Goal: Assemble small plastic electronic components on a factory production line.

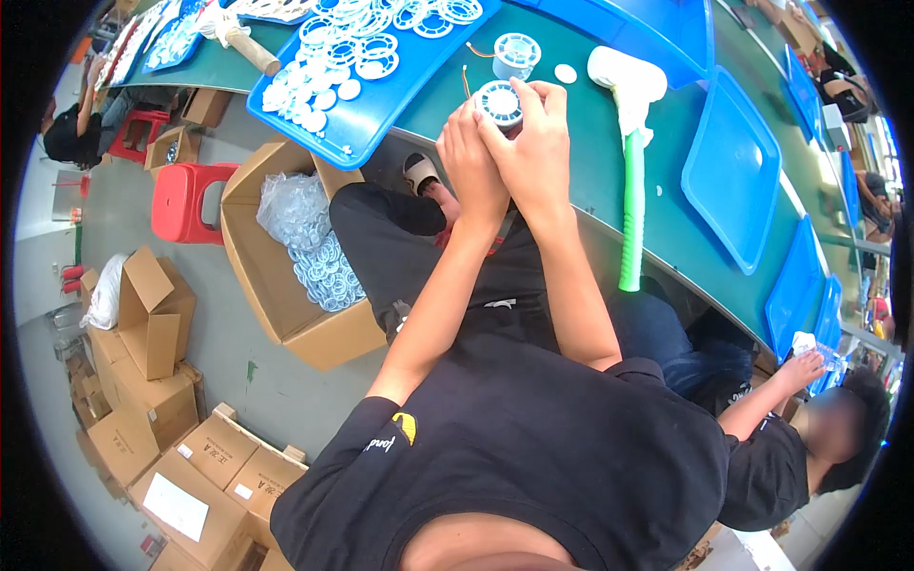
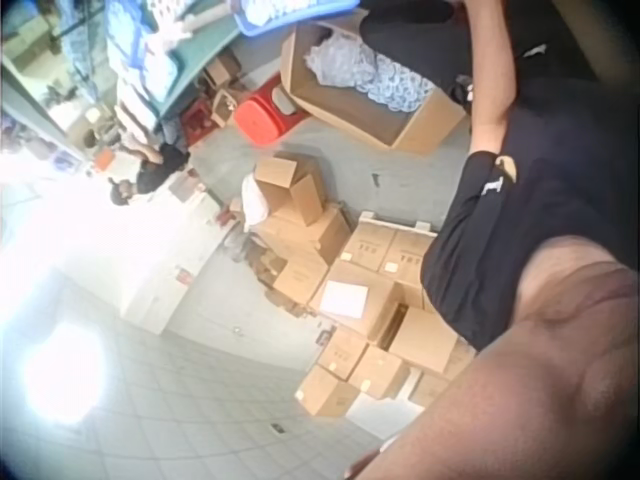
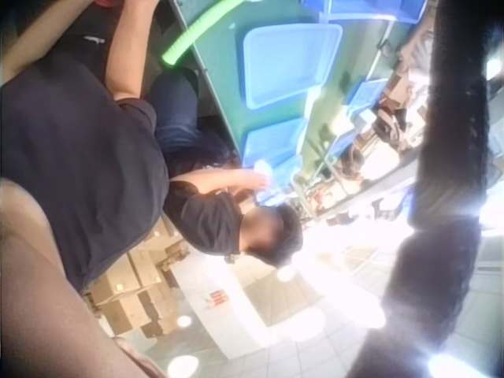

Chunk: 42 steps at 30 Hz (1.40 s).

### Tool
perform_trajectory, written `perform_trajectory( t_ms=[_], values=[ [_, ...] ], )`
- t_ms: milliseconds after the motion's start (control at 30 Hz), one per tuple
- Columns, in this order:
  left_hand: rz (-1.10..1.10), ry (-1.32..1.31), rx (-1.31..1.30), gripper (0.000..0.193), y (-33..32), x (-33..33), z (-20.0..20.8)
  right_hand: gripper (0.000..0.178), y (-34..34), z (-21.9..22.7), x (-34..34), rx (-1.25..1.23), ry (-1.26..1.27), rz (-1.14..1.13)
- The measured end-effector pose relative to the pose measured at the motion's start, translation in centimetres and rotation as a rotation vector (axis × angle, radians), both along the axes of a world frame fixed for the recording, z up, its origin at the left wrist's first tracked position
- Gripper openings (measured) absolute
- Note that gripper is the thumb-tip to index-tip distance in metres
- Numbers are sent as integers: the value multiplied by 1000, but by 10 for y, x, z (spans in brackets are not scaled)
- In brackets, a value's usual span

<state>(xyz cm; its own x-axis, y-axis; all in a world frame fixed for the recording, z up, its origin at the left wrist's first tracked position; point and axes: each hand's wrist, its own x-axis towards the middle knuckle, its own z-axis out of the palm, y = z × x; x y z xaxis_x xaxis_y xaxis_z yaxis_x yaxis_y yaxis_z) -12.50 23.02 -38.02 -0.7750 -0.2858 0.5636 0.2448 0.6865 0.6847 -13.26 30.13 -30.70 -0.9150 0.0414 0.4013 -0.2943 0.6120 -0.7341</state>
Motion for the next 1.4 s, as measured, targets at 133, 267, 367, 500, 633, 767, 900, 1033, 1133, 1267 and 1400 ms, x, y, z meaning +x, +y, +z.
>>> perform_trajectory(
  t_ms=[133, 267, 367, 500, 633, 767, 900, 1033, 1133, 1267, 1400],
  values=[
    [3, 9, -1, 53, 0, 0, 1, 54, 1, -3, 1, -34, 28, 17],
    [-4, 24, -2, 52, -1, 0, 1, 53, 8, -4, -1, 9, 88, 66],
    [1, 40, -28, 52, -2, 0, 3, 53, 9, -2, -1, -6, 56, 98],
    [-3, 56, -37, 54, -4, -2, 1, 53, 9, -4, -2, -13, 35, 104],
    [0, 60, -33, 54, -4, -2, 1, 53, 7, -6, -1, -17, 40, 78],
    [-5, 54, -26, 54, -5, -1, 1, 53, 7, -7, 0, -31, 45, 71],
    [-24, 42, -2, 54, -3, 0, 3, 52, 8, -4, -2, -79, 39, 71],
    [-9, 60, -18, 56, -2, -1, 3, 52, 9, 0, -3, 8, 4, 96],
    [13, 66, 11, 59, 1, -1, 6, 52, 8, 0, -1, 24, 7, 89],
    [12, 67, 23, 62, 3, 2, 12, 53, 8, -2, 0, 3, -13, 72],
    [-55, 44, 84, 65, 0, 2, 20, 49, 23, 14, 2, 35, -38, 111]
  ],
)
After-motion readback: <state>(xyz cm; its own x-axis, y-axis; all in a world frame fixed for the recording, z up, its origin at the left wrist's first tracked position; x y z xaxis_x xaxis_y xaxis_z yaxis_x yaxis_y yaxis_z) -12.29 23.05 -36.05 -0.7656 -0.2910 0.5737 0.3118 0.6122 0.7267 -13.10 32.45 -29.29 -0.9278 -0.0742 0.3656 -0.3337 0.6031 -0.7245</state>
